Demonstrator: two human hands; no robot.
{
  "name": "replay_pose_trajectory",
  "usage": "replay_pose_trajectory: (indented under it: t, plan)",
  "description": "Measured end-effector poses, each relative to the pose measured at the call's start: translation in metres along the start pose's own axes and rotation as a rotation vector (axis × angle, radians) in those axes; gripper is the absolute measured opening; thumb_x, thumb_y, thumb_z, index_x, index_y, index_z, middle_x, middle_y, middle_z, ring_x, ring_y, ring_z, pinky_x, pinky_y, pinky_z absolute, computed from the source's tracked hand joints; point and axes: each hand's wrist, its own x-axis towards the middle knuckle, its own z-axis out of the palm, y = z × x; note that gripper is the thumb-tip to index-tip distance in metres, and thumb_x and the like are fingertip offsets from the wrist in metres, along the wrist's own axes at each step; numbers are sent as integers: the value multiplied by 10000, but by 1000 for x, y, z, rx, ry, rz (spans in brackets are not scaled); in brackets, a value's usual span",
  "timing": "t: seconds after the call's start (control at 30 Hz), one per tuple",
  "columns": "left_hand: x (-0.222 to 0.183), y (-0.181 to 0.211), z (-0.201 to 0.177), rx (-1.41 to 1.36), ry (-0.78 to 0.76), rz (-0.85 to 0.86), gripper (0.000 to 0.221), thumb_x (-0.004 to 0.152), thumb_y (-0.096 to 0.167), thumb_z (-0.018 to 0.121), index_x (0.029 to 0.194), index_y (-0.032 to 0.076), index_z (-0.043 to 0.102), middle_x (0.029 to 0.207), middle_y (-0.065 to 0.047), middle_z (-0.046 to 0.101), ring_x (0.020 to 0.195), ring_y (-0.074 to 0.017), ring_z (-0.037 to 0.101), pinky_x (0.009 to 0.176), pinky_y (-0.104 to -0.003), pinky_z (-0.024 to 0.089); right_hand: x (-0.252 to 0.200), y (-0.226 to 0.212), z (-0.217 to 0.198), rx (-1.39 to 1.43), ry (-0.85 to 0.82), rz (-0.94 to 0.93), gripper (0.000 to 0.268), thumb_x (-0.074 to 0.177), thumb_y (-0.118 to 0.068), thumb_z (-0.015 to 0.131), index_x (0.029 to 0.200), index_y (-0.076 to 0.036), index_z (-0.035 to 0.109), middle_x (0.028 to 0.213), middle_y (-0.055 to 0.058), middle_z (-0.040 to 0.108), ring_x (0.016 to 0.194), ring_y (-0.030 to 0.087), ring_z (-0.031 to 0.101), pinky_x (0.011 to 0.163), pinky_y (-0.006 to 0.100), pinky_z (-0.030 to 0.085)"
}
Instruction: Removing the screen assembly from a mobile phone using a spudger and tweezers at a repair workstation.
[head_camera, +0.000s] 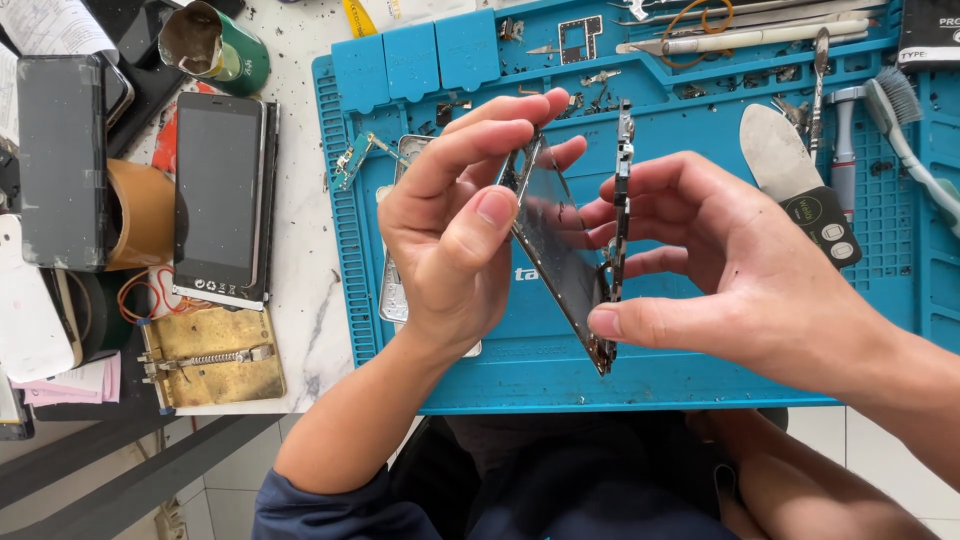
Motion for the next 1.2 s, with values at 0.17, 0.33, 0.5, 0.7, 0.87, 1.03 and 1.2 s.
replay_pose_trajectory:
  t: [0.17,0.33,0.5,0.7,0.87,1.03,1.2]
  plan:
    - [0,0,0,-14,-1,1,241,1053,152,649,1272,53,663,1371,-135,624,1373,-383,585,1128,-594,588,-1,-1,0,-3,12,3,697,580,-21,852,1184,-78,509,1173,84,728,1182,181,764,879,312,652]
    - [0,2,2,-16,0,-3,243,1046,167,651,1268,70,669,1383,-154,609,1383,-367,574,1137,-586,582,-1,-1,0,6,7,-5,701,570,0,855,1171,-79,502,1184,82,716,1201,176,757,928,312,652]
    - [0,1,-2,-48,-34,-97,417,1035,225,670,1397,34,587,1563,-202,488,1475,-430,528,1227,-570,544,-4,-4,2,-79,54,-37,710,562,-53,875,1188,-77,540,1170,57,724,1123,152,746,890,295,645]
    - [7,12,3,-87,-102,-360,753,930,346,639,1571,52,373,1616,-240,464,1487,-464,543,1226,-552,541,-9,-3,-1,-208,124,-159,718,579,-90,872,1207,-70,524,1216,42,713,1101,133,713,903,286,585]
    - [7,12,4,-116,-179,-383,842,908,380,686,1586,39,320,1576,-257,487,1498,-447,525,1244,-591,542,-17,5,-3,-275,172,-260,769,592,-76,868,1261,-30,492,1218,76,672,1156,147,654,973,289,564]
    - [6,13,4,-119,-265,-374,876,896,382,709,1596,31,317,1594,-246,472,1527,-430,503,1311,-569,480,-22,14,-6,-334,196,-370,843,579,-89,886,1286,13,439,1261,128,623,1197,197,633,1051,331,540]
    - [3,16,6,-96,-305,-344,846,924,348,722,1590,20,316,1605,-241,456,1540,-405,490,1328,-538,472,-22,15,-7,-269,155,-398,826,592,-36,857,1295,27,428,1302,161,626,1254,226,626,1098,335,503]
